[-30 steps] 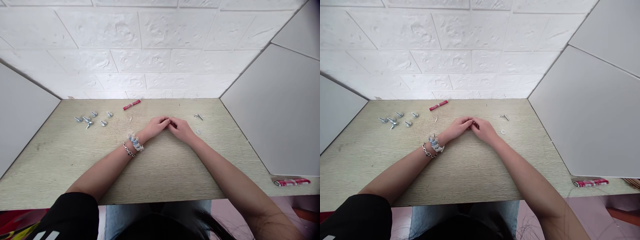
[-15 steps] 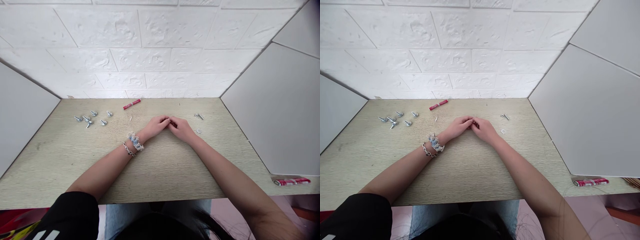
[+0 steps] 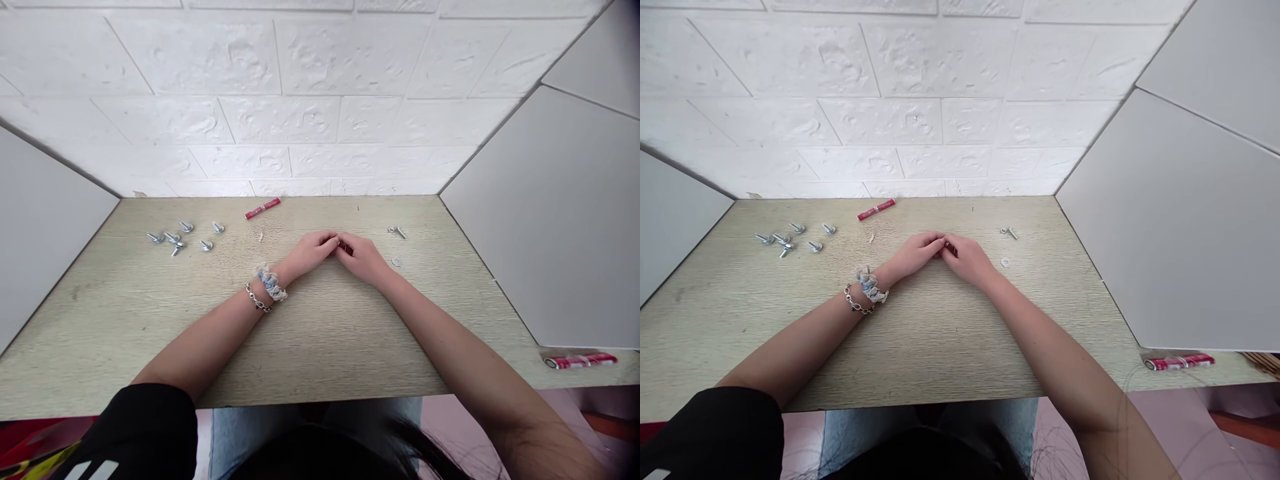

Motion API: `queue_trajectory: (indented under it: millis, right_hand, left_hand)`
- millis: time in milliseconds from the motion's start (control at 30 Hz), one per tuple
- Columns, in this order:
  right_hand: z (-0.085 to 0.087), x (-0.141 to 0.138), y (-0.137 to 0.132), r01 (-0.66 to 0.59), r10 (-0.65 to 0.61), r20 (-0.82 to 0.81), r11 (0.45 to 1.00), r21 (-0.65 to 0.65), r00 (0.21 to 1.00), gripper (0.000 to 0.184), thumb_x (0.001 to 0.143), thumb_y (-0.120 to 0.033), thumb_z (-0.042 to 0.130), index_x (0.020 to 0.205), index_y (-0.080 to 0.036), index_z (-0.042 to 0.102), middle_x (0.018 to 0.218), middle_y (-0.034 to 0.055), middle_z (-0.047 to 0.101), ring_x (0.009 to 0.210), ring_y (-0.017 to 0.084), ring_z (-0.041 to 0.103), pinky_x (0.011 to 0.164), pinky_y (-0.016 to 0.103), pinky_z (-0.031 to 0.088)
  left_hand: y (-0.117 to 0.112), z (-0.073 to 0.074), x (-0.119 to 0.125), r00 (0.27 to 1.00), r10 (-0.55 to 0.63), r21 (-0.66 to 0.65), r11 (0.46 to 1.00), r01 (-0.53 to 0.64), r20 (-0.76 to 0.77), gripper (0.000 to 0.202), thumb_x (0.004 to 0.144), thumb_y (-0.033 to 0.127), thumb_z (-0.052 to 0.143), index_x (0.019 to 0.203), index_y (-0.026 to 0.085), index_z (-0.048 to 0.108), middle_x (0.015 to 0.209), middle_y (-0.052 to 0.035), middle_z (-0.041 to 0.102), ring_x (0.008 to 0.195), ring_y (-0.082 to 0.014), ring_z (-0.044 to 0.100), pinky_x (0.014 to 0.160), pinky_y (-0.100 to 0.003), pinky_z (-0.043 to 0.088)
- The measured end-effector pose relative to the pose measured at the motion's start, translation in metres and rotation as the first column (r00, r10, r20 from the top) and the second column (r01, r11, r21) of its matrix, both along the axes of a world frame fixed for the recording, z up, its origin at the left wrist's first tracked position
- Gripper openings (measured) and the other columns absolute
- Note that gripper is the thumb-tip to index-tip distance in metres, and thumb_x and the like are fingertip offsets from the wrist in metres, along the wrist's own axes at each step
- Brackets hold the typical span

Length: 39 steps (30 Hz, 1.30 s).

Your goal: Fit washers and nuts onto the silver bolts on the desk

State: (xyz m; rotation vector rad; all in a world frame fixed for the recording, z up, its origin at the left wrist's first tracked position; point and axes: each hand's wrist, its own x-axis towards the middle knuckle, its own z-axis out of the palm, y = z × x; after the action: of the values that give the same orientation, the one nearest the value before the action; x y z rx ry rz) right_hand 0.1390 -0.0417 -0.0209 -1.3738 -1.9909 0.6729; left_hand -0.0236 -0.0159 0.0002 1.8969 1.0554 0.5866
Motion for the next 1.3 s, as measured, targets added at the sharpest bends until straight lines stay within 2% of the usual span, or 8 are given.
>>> queue_trajectory:
  millis: [367, 1033, 1300]
  right_hand:
    - [0.0011, -0.001, -0.0005, -0.001, 0.001, 0.002, 1.0, -0.015, 1.0, 0.014, 0.087, -0.024, 0.048, 0.085, -0.02, 0.061, 0.076, 0.0005, 0.063, 0.067, 0.013, 0.051, 0.064, 0.027, 0.037]
    - [0.0021, -0.002, -0.0004, -0.001, 0.001, 0.004, 1.0, -0.01, 1.0, 0.015, 0.087, -0.024, 0.049, 0.087, -0.02, 0.063, 0.079, 0.001, 0.065, 0.069, 0.013, 0.053, 0.065, 0.027, 0.039]
    - [0.0038, -0.0017, -0.0013, -0.002, 0.002, 0.002, 1.0, -0.025, 1.0, 0.015, 0.087, -0.025, 0.048, 0.087, -0.02, 0.063, 0.079, 0.0012, 0.065, 0.069, 0.014, 0.053, 0.065, 0.027, 0.039]
  left_hand:
    - [-0.002, 0.0031, 0.0, 1.0, 0.003, -0.012, 1.0, -0.003, 0.01, 0.033, 0.093, 0.03, 0.042, 0.104, 0.014, 0.07, 0.109, -0.0068, 0.072, 0.098, -0.0192, 0.064, 0.096, -0.032, 0.048]
    - [0.0023, -0.0039, 0.0004, 1.0, 0.008, 0.0, 1.0, -0.008, 0.016, 0.033, 0.091, 0.031, 0.042, 0.101, 0.015, 0.07, 0.107, -0.0066, 0.072, 0.097, -0.0189, 0.064, 0.095, -0.032, 0.048]
    - [-0.0002, -0.001, 0.0004, 1.0, 0.016, -0.005, 1.0, -0.016, 0.018, 0.033, 0.091, 0.031, 0.042, 0.1, 0.015, 0.069, 0.107, -0.0061, 0.073, 0.097, -0.019, 0.064, 0.095, -0.032, 0.048]
